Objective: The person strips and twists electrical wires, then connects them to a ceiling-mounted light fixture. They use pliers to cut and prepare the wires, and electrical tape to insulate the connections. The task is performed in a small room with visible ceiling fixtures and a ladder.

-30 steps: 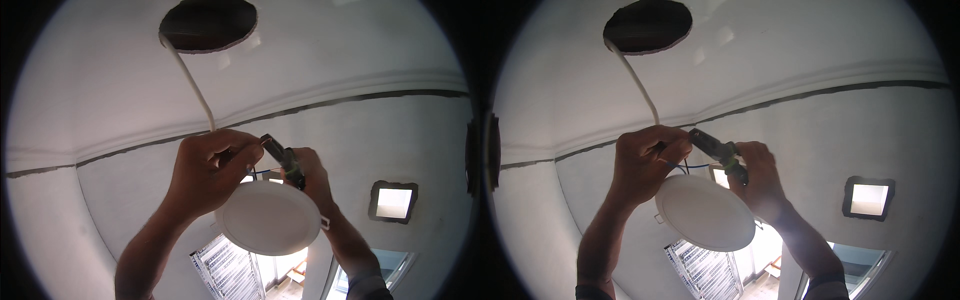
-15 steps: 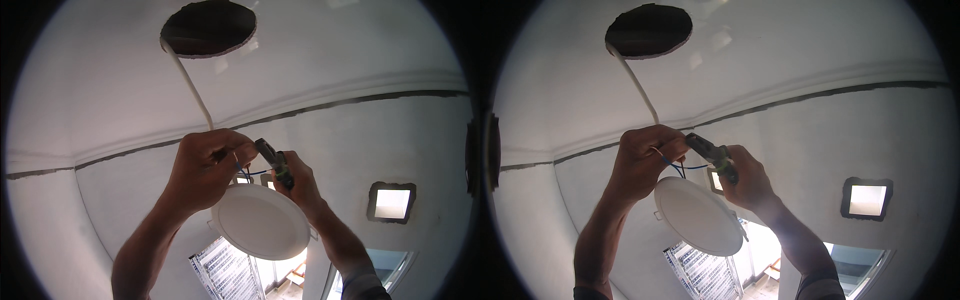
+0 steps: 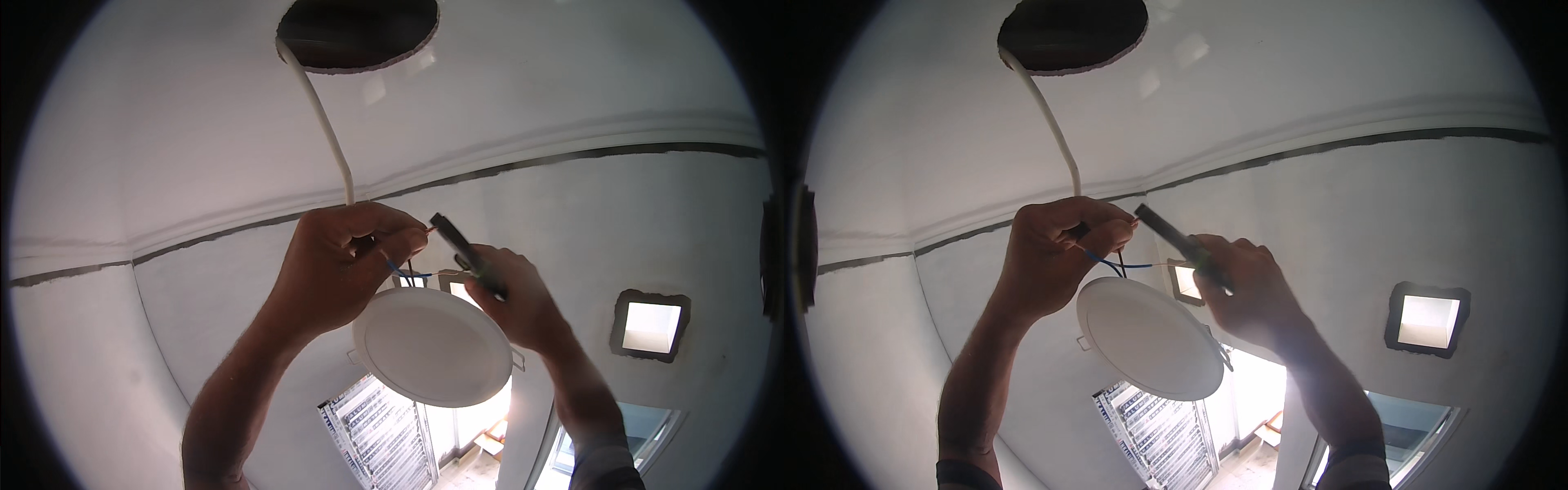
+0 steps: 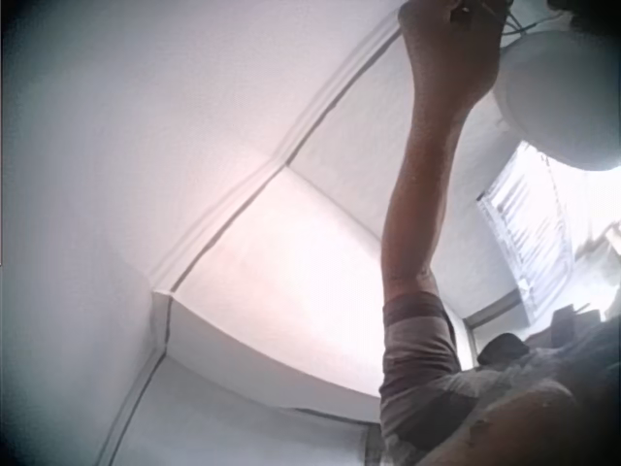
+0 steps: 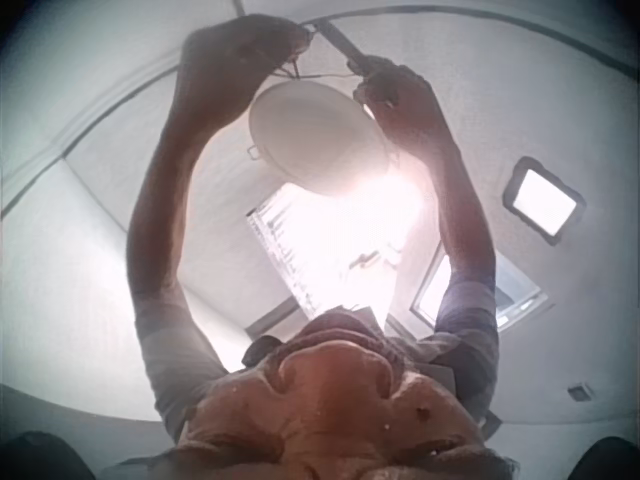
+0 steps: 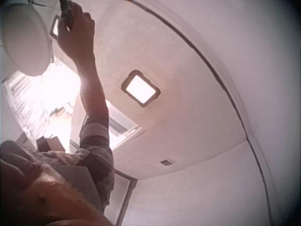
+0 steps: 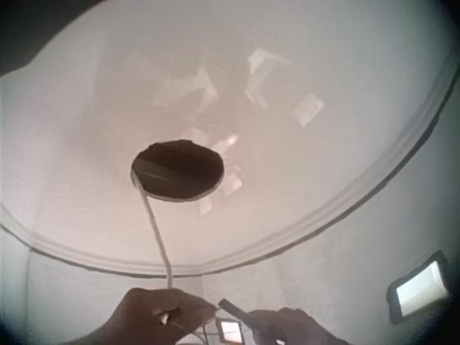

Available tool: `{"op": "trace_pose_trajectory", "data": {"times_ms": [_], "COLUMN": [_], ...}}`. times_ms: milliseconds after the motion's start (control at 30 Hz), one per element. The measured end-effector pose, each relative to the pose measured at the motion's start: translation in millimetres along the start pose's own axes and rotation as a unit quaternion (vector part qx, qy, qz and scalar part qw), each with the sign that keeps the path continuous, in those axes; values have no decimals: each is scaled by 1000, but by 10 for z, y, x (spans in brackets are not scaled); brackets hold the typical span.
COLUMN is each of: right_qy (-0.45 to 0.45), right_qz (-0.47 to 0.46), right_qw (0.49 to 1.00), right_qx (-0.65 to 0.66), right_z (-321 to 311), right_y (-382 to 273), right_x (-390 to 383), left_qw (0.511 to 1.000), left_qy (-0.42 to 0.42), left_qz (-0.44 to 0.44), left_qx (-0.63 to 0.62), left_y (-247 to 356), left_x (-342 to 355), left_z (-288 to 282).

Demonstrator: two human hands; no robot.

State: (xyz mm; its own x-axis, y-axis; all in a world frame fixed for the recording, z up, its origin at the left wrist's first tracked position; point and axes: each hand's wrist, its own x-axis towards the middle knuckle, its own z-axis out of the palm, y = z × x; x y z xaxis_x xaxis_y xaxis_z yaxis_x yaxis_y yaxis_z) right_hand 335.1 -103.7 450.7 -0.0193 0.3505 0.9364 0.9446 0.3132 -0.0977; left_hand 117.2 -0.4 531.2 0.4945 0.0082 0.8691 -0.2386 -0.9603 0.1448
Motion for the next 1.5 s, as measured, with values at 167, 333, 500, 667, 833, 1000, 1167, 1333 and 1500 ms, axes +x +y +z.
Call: {"op": "trace_pose_trajectory", "data": {"times_ms": [167, 333, 500, 667, 833, 1000, 1167, 1333, 1500], "right_qy": [-110, -261, -309, -323, -338, -313, -264, -240, -212], "right_qz": [112, 146, 161, 141, 178, 101, 121, 126, 104], "right_qw": [988, 953, 933, 929, 913, 936, 949, 960, 967], "right_qx": [-1, -48, -93, -110, -141, -128, -124, -74, -101], "right_z": [-312, -584, -710, -650, -564, -490, -455, -336, -246], "right_y": [136, -91, -297, -436, -539, -426, -521, -400, -415], "right_x": [-144, -63, 5, 122, 244, 237, 133, 141, 128], "left_qw": [995, 983, 973, 959, 949, 943, 944, 941, 925], "left_qy": [-47, -44, -39, -25, -33, -27, -17, -38, -21], "left_qz": [51, 142, 174, 204, 234, 239, 257, 240, 285], "left_qx": [69, 107, 146, 194, 207, 230, 205, 237, 251], "left_y": [-50, -273, -384, -436, -436, -378, -434, -489, -568], "left_x": [-74, -139, -123, -121, -139, -187, -189, -214, -233], "left_z": [-86, -159, -142, -149, -171, -162, -82, -126, -149]}}
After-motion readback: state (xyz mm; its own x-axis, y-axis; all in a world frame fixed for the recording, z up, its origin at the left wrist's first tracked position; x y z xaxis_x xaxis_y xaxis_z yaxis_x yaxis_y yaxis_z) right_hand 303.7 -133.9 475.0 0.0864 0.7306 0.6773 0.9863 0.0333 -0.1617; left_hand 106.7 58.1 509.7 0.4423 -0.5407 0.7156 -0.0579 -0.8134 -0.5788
